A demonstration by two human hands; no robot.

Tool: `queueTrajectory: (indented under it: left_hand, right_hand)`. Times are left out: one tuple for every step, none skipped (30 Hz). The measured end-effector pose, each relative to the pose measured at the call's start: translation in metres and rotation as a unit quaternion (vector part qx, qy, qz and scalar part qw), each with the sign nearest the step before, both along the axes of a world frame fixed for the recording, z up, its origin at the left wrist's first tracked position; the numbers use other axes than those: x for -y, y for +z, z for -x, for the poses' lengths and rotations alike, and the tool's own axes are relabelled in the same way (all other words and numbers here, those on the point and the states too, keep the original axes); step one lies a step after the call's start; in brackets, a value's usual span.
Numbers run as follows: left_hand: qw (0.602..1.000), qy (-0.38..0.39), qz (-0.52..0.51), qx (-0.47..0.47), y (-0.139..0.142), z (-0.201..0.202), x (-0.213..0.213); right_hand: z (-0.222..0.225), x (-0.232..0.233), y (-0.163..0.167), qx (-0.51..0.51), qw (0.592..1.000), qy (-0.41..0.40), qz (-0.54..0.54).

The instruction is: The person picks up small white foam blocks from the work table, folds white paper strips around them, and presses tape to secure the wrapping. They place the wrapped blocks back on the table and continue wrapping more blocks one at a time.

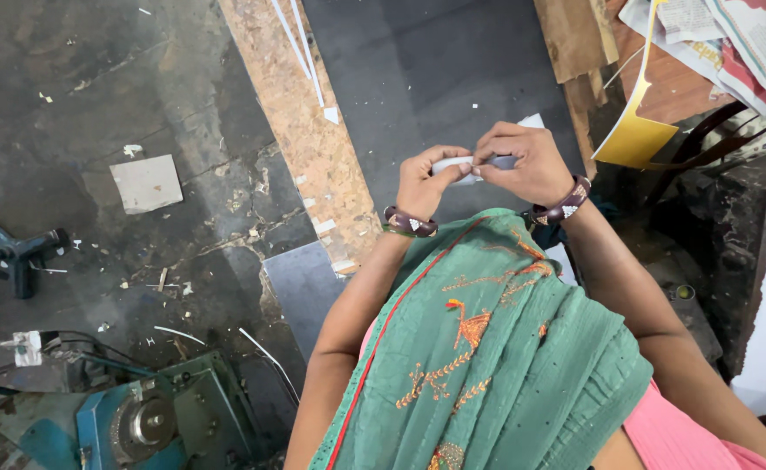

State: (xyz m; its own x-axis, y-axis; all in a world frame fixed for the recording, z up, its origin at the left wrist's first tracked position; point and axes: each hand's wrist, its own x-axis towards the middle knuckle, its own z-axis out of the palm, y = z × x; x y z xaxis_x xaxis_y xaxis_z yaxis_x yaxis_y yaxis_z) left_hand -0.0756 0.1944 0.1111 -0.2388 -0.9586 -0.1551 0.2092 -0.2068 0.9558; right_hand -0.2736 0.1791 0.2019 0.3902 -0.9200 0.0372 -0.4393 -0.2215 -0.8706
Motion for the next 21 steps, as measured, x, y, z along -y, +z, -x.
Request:
queueTrajectory:
  left_hand:
    - [1.000,-0.001,0.002,0.007,-0.001,0.000,0.001]
    - [1.000,-0.003,0.004,0.014,-0.003,0.000,0.002]
    - [1.000,-0.005,0.005,0.021,-0.004,0.000,0.002]
    - [1.000,-0.006,0.002,0.012,-0.006,0.000,0.002]
    - [1.000,-0.008,0.000,0.004,-0.008,0.001,0.003]
    - [1.000,-0.010,-0.003,-0.005,-0.010,0.001,0.003]
    - [1.000,-0.009,-0.004,-0.004,-0.012,0.002,0.003]
    - [1.000,-0.008,-0.006,-0.003,-0.014,0.003,0.003]
    - [1.000,-0.007,-0.008,-0.002,-0.016,0.004,0.003]
    - [1.000,-0.001,-0.015,-0.012,-0.017,0.006,0.003]
    - [1.000,0.004,-0.021,-0.021,-0.019,0.007,0.003]
    - [0.999,0.010,-0.027,-0.030,-0.020,0.007,0.003]
    - [0.998,0.005,-0.042,-0.050,-0.021,0.007,0.004]
    - [0.996,0.000,-0.057,-0.069,-0.021,0.007,0.004]
    - [0.993,-0.005,-0.074,-0.087,-0.021,0.007,0.004]
    - [0.994,0.001,-0.065,-0.086,-0.020,0.008,0.004]
    - [0.995,0.006,-0.057,-0.085,-0.019,0.010,0.003]
    - [0.995,0.012,-0.051,-0.084,-0.018,0.011,0.001]
    - [0.997,0.022,-0.040,-0.069,-0.017,0.011,-0.001]
    - [0.998,0.032,-0.028,-0.055,-0.016,0.012,-0.002]
    - [0.998,0.043,-0.016,-0.041,-0.016,0.013,-0.003]
  right_hand:
    - [0.000,0.000,-0.002,0.005,1.000,0.000,0.008]
    - [0.000,-0.001,-0.003,0.010,1.000,-0.001,0.016]
    - [0.000,-0.002,-0.005,0.016,1.000,-0.002,0.023]
    - [0.000,-0.002,-0.007,0.021,0.999,-0.003,0.026]
    - [0.000,-0.003,-0.008,0.025,0.999,-0.004,0.031]
    - [0.000,-0.003,-0.009,0.030,0.999,-0.006,0.036]
    - [0.000,-0.004,-0.010,0.024,0.999,-0.013,0.031]
    - [0.000,-0.005,-0.011,0.018,0.999,-0.020,0.025]
    - [0.000,-0.005,-0.012,0.012,0.999,-0.026,0.019]
    - [0.000,-0.006,-0.012,0.017,0.999,-0.026,0.026]
    - [-0.001,-0.006,-0.012,0.021,0.999,-0.026,0.032]
    - [-0.002,-0.007,-0.011,0.026,0.999,-0.025,0.040]
    - [-0.002,-0.007,-0.011,0.021,0.998,-0.026,0.049]
    - [-0.003,-0.007,-0.010,0.016,0.998,-0.027,0.058]
    - [-0.003,-0.008,-0.009,0.011,0.997,-0.028,0.065]
    - [-0.003,-0.008,-0.008,0.002,0.997,-0.030,0.077]
    - [-0.002,-0.007,-0.007,-0.008,0.995,-0.033,0.089]
    - [-0.002,-0.007,-0.006,-0.017,0.994,-0.034,0.099]
    - [-0.001,-0.007,-0.005,-0.029,0.994,-0.032,0.102]
    - [-0.001,-0.006,-0.004,-0.040,0.993,-0.030,0.106]
    - [0.000,-0.005,-0.003,-0.053,0.992,-0.027,0.110]
